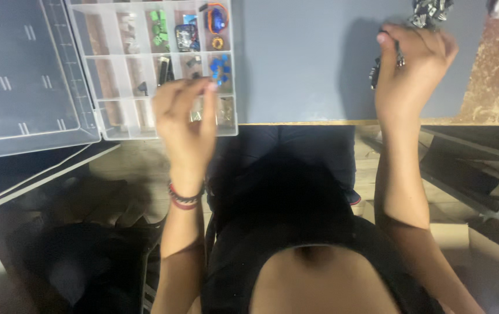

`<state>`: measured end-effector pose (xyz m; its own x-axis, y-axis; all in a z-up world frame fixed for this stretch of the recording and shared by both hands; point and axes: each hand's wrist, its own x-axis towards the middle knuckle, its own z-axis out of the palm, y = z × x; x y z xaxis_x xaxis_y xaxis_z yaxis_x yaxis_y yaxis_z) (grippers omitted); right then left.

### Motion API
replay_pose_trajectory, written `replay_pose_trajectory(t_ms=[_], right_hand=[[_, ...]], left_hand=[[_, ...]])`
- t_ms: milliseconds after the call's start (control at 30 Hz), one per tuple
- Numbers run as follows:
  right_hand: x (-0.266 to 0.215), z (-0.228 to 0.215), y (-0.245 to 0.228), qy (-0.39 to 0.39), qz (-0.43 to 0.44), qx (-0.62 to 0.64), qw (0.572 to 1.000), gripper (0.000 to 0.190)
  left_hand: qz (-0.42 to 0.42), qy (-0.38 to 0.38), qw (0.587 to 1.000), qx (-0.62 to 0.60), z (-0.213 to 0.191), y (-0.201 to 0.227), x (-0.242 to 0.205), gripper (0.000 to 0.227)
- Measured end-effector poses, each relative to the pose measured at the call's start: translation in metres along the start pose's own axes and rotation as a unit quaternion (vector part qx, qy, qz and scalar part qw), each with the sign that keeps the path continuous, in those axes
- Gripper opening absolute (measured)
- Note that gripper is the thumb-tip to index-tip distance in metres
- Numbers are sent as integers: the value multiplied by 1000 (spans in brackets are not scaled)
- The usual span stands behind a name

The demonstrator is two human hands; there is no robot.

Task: The person assembles small electronic components by hand, picking up parts from a compartmentalized organizer and a pile on the table. They connect wires to a circuit board and handle various small connectors and screws.

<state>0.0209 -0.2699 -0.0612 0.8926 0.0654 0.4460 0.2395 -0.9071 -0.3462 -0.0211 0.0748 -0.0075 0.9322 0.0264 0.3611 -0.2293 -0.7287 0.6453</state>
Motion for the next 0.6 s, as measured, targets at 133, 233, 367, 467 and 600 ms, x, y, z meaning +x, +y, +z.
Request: replay_pose_trajectory(t_ms=[133, 233, 367, 467, 600], right_hand=[[11, -2, -52, -10, 110, 269, 957, 10], [9, 14, -69, -19, 226, 402, 887, 8], [8, 24, -88, -14, 323, 517, 792, 11], [11, 22, -98, -20, 336, 569, 750, 12], [16, 16, -109, -43, 328, 617, 714, 16]], left_hand=[[-13, -24, 993, -111, 22, 19, 9, 9], [1, -47, 986, -158, 40, 27, 19, 13], [37, -90, 979, -180, 57, 31, 23, 25], [48, -98, 977, -184, 64, 34, 24, 32], [44, -63, 975, -207, 65, 36, 23, 28]])
